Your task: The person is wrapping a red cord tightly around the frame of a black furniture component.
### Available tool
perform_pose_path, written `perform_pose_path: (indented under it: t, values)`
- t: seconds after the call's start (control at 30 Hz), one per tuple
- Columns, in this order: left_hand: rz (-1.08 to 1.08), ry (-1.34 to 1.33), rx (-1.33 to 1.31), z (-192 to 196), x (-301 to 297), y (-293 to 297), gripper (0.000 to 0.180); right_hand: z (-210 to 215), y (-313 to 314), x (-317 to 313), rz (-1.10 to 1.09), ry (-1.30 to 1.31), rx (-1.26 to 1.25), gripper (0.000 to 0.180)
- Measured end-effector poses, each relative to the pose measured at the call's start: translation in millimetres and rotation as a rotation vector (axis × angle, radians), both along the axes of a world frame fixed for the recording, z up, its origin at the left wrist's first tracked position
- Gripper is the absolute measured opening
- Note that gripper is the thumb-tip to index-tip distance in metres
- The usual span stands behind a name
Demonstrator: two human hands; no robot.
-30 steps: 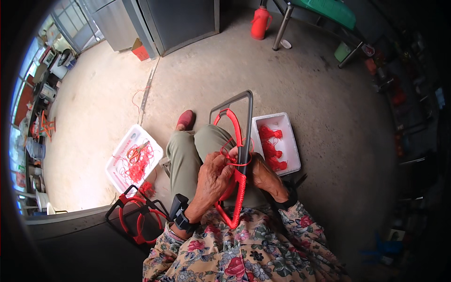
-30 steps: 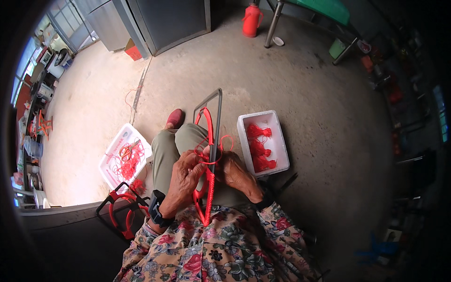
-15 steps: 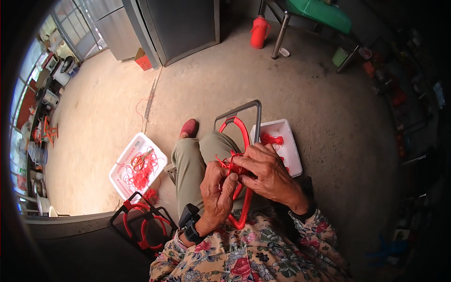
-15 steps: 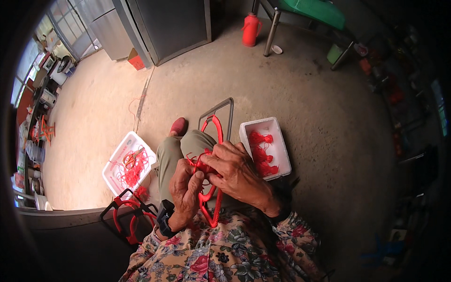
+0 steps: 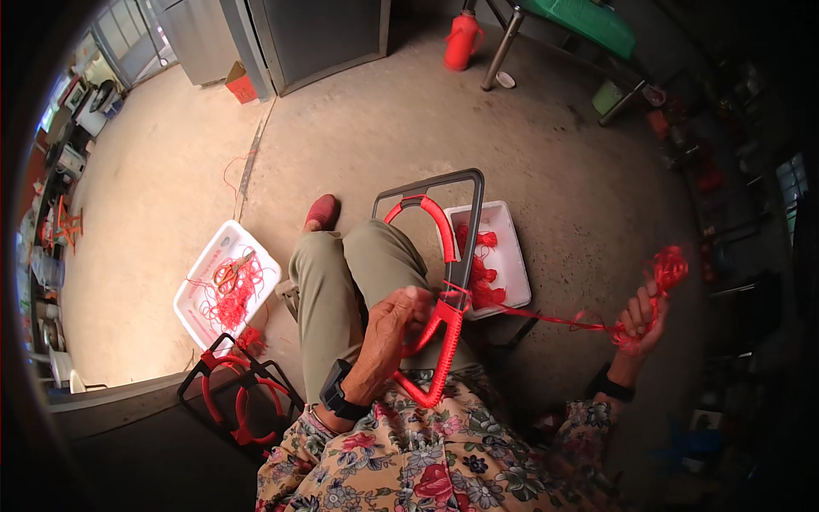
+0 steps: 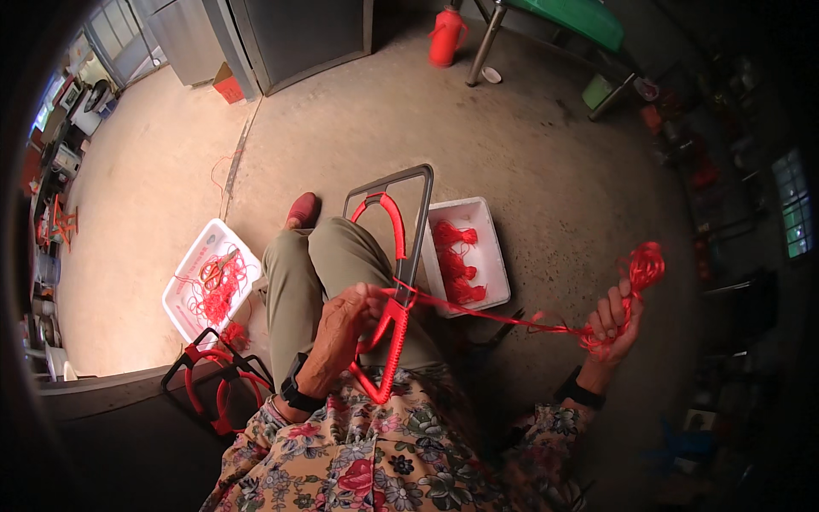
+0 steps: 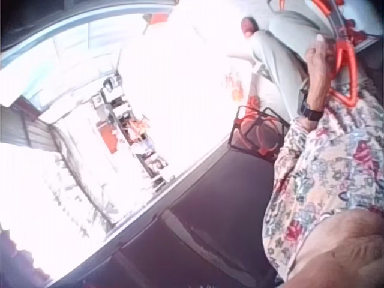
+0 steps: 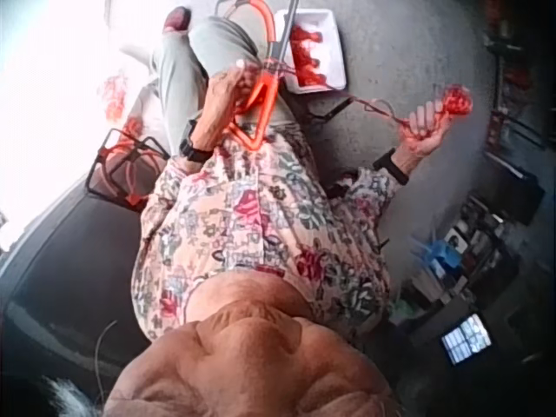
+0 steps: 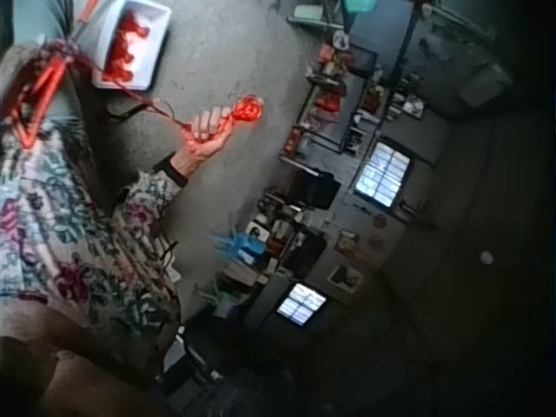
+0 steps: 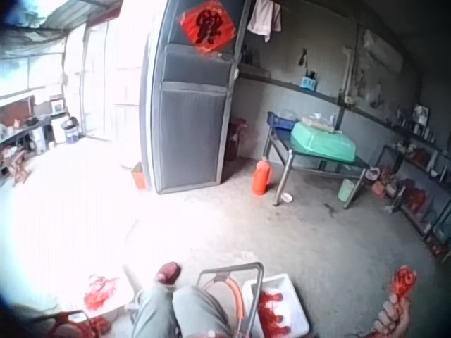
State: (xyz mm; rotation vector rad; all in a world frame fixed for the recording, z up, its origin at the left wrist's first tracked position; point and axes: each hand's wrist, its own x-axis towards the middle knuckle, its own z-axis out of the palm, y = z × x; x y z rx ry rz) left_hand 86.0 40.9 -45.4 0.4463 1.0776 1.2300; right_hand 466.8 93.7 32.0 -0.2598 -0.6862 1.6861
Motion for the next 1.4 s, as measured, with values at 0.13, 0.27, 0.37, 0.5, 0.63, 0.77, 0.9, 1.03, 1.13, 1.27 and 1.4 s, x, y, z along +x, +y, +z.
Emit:
perform_pose_path:
  t: [0.13, 0.27, 0.37, 0.5, 0.63, 0.77, 0.9, 1.03, 1.13, 1.27, 1.4]
  values:
    - [-0.286, -0.312, -0.015, -4.5, 12.8, 5.6, 0.032, -71.7, -29.9, 36.8, -0.361, -0.699, -0.481, 0.01]
    - [-0.272, -0.369, -0.077, -10.4, 16.5, 11.0, 0.024, -103.4, -35.9, -23.7, -0.193, -0.819, -0.561, 0.014]
    - [-0.246, -0.359, -0.08, -9.0, 15.6, 15.7, 0.021, -101.6, -27.6, -98.9, 0.011, -0.553, -0.502, 0.028]
    - [-0.25, -0.321, -0.143, -12.1, 14.2, 14.4, 0.021, -80.8, -19.9, -169.0, 0.199, -0.543, -0.558, 0.026]
    - [-0.213, -0.341, -0.141, -10.0, 17.9, 17.6, 0.022, -70.1, -38.4, -177.3, 0.251, -0.451, -0.55, 0.019]
    - [-0.2, -0.537, -0.095, 3.0, 18.5, 22.4, 0.025, -63.6, -69.2, -177.2, 0.293, -0.435, -0.486, 0.023]
    - [-0.287, -0.462, -0.154, -13.0, 15.7, 20.4, 0.02, -57.1, -67.5, -176.6, 0.141, -0.345, -0.665, 0.034]
    - [-0.245, -0.557, -0.207, -16.9, 15.0, 18.0, 0.015, -61.3, -57.1, -168.3, 0.166, -0.282, -0.567, 0.035]
    - [-0.269, -0.596, -0.183, -18.0, 11.8, 17.0, 0.012, -53.8, -75.6, -171.4, 0.251, -0.524, -0.465, 0.029]
    - [-0.251, -0.549, -0.178, -20.3, 13.9, 12.5, 0.012, -54.8, -82.5, -164.5, 0.294, -0.458, -0.514, 0.028]
    - [-0.235, -0.476, -0.213, -19.9, 14.1, 11.8, 0.013, -51.1, -90.0, -173.0, 0.315, -0.575, -0.497, 0.03]
